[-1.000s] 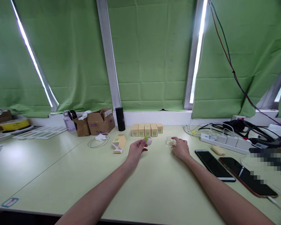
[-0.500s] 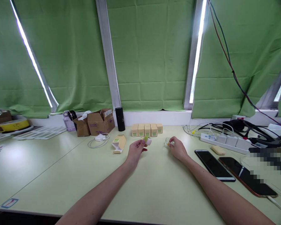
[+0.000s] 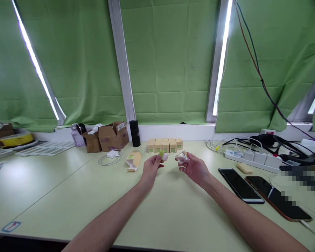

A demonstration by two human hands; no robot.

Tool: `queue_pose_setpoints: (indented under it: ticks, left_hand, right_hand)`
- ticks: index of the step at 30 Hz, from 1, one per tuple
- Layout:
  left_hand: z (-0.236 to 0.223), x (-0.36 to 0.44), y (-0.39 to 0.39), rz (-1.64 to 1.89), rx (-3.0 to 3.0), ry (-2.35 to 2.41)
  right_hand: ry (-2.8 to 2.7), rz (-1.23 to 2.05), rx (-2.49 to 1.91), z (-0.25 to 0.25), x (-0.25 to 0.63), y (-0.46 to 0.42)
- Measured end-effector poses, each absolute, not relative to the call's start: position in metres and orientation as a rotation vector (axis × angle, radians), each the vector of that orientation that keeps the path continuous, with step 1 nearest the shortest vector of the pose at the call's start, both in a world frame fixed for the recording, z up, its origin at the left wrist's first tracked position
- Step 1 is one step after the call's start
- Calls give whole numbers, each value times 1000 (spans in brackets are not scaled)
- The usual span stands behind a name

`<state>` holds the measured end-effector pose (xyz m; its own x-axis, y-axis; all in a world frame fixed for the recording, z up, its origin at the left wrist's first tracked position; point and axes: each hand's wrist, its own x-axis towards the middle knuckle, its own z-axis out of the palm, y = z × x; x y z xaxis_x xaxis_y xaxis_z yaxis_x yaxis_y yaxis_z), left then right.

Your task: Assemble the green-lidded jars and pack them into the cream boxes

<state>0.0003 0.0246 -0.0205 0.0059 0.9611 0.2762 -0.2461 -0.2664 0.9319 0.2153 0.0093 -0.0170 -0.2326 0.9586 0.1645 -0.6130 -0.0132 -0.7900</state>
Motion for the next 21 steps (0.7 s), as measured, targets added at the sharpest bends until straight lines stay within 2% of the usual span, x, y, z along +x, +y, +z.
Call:
queue_pose_setpoints:
  ticks: [6, 21]
  left_hand:
    - [-20, 1, 23, 1500, 1233, 811]
    - [-17, 3, 19, 1480, 1366, 776]
  right_hand:
    - [-937, 1625, -440, -11, 201, -6]
    - [-956, 1460, -557, -10, 189, -18]
